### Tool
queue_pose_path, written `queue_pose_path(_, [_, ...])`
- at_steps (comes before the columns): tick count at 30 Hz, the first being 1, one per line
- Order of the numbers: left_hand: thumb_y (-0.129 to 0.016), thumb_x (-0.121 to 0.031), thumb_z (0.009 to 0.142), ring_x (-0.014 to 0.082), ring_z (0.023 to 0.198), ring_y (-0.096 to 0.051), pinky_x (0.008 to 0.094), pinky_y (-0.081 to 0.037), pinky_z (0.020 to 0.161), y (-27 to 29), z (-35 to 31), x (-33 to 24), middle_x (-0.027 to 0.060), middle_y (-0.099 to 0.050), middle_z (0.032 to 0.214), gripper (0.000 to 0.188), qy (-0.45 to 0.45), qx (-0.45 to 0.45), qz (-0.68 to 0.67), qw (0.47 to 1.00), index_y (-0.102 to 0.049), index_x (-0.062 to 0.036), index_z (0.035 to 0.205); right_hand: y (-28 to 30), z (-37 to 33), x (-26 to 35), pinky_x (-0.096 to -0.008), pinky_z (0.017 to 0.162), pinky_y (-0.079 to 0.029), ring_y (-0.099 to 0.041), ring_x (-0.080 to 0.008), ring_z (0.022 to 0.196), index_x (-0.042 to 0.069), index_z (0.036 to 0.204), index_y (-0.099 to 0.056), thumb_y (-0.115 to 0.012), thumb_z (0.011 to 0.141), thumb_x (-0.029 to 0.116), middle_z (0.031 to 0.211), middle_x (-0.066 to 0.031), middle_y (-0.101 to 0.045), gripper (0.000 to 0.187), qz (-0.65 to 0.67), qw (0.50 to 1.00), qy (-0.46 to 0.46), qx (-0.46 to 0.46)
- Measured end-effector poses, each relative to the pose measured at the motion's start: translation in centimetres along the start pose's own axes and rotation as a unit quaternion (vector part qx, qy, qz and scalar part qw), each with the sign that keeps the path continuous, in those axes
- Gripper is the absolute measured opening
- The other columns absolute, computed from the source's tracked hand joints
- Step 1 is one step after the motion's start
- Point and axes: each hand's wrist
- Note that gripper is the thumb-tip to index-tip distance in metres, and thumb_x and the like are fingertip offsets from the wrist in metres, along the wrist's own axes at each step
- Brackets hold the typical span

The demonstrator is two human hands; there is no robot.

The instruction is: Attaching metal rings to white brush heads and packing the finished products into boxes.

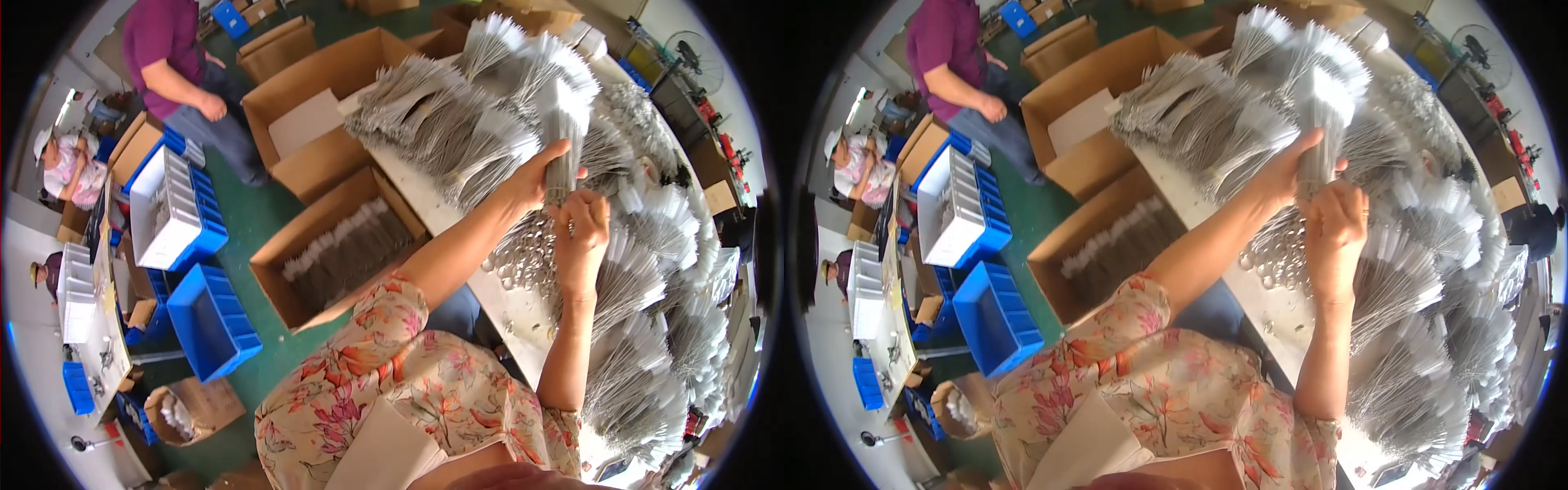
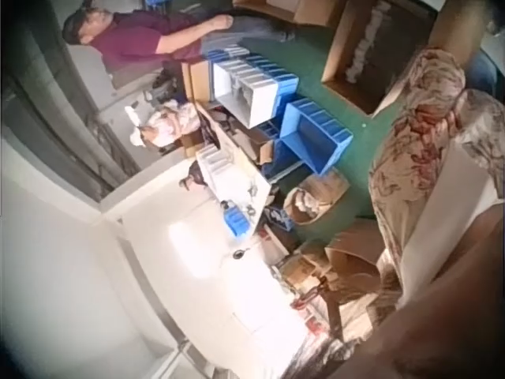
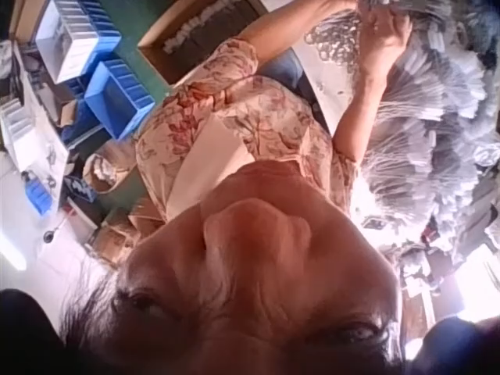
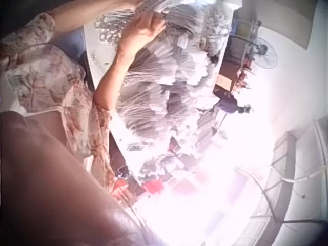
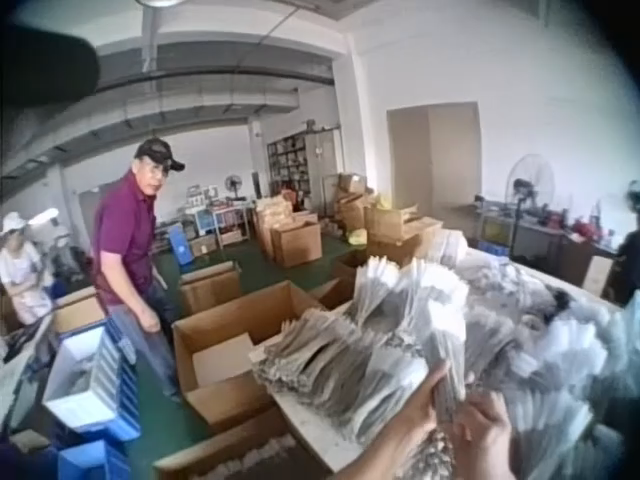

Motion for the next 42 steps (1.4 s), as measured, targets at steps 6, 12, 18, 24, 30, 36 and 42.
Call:
queue_pose_path(6, [-0.067,-0.017,0.071,0.0182,0.074,-0.059,0.0311,-0.050,0.060,-1.1,-0.3,0.2,0.0107,-0.058,0.080,0.034,0.008,-0.031,0.064,0.997,-0.051,-0.0024,0.097,0.0,-1.2,0.9,-0.0364,0.071,-0.043,-0.050,-0.0233,0.079,0.004,0.066,-0.049,-0.072,0.065,0.000,0.088,-0.0054,-0.052,0.023,-0.043,0.998,0.045,-0.011])
queue_pose_path(12, [-0.066,-0.016,0.067,0.0175,0.062,-0.058,0.0322,-0.049,0.054,-4.2,-0.6,0.7,0.0091,-0.059,0.075,0.027,0.001,-0.092,-0.004,0.996,-0.053,-0.0038,0.087,1.5,-3.0,1.0,-0.0344,0.069,-0.042,-0.052,-0.0222,0.078,0.004,0.066,-0.052,-0.069,0.073,0.005,0.071,-0.0053,-0.052,0.019,-0.035,0.995,0.080,-0.050])
queue_pose_path(18, [-0.060,-0.020,0.069,0.0198,0.059,-0.058,0.0324,-0.051,0.048,-3.6,1.1,0.3,0.0120,-0.057,0.074,0.034,-0.028,-0.044,-0.116,0.992,-0.044,-0.0030,0.094,1.7,-6.5,0.6,-0.0267,0.057,-0.037,-0.035,-0.0091,0.055,0.006,0.073,-0.049,-0.053,0.090,0.014,0.061,0.0022,-0.043,0.019,0.434,0.843,-0.317,0.007])
queue_pose_path(24, [-0.063,-0.015,0.066,0.0186,0.062,-0.058,0.0320,-0.049,0.056,-4.8,-1.6,1.6,0.0106,-0.059,0.076,0.039,-0.090,-0.038,0.165,0.981,-0.050,0.0017,0.099,2.9,-4.3,-0.5,-0.0265,0.065,-0.041,-0.043,-0.0108,0.060,0.006,0.080,-0.051,-0.050,0.091,0.018,0.065,-0.0009,-0.049,0.016,0.561,0.705,-0.398,-0.172])
queue_pose_path(30, [-0.069,-0.004,0.060,0.0193,0.056,-0.059,0.0311,-0.048,0.054,-4.1,-1.4,0.2,0.0101,-0.059,0.063,0.023,-0.101,-0.062,0.229,0.966,-0.057,0.0026,0.078,2.7,-5.9,2.6,-0.0340,0.060,-0.044,-0.053,-0.0271,0.067,0.003,0.082,-0.059,-0.064,0.071,-0.001,0.073,-0.0104,-0.057,0.013,0.066,0.994,-0.017,0.090])
queue_pose_path(36, [-0.072,-0.017,0.058,0.0189,0.092,-0.057,0.0311,-0.046,0.079,-3.6,-2.9,-3.1,0.0099,-0.059,0.098,0.063,-0.085,0.036,0.631,0.770,-0.048,0.0005,0.113,1.3,-6.7,-2.4,-0.0262,0.060,-0.044,-0.053,-0.0088,0.066,0.002,0.088,-0.059,-0.057,0.081,0.007,0.074,-0.0013,-0.059,0.009,0.425,0.808,-0.403,0.061])
queue_pose_path(42, [-0.072,-0.040,0.059,0.0357,0.093,-0.060,0.0427,-0.047,0.080,0.4,-1.9,-2.3,0.0234,-0.060,0.101,0.073,0.080,-0.106,0.914,0.384,-0.043,-0.0008,0.114,-6.0,-7.7,-5.2,-0.0280,0.070,-0.047,-0.059,-0.0127,0.075,0.005,0.092,-0.062,-0.061,0.076,0.005,0.080,-0.0070,-0.063,0.016,0.322,0.890,-0.307,0.096])
Point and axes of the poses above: each hand's wrist, its own z-axis towards the middle knuckle, its own y-axis out of the back of the hand, x = y × z
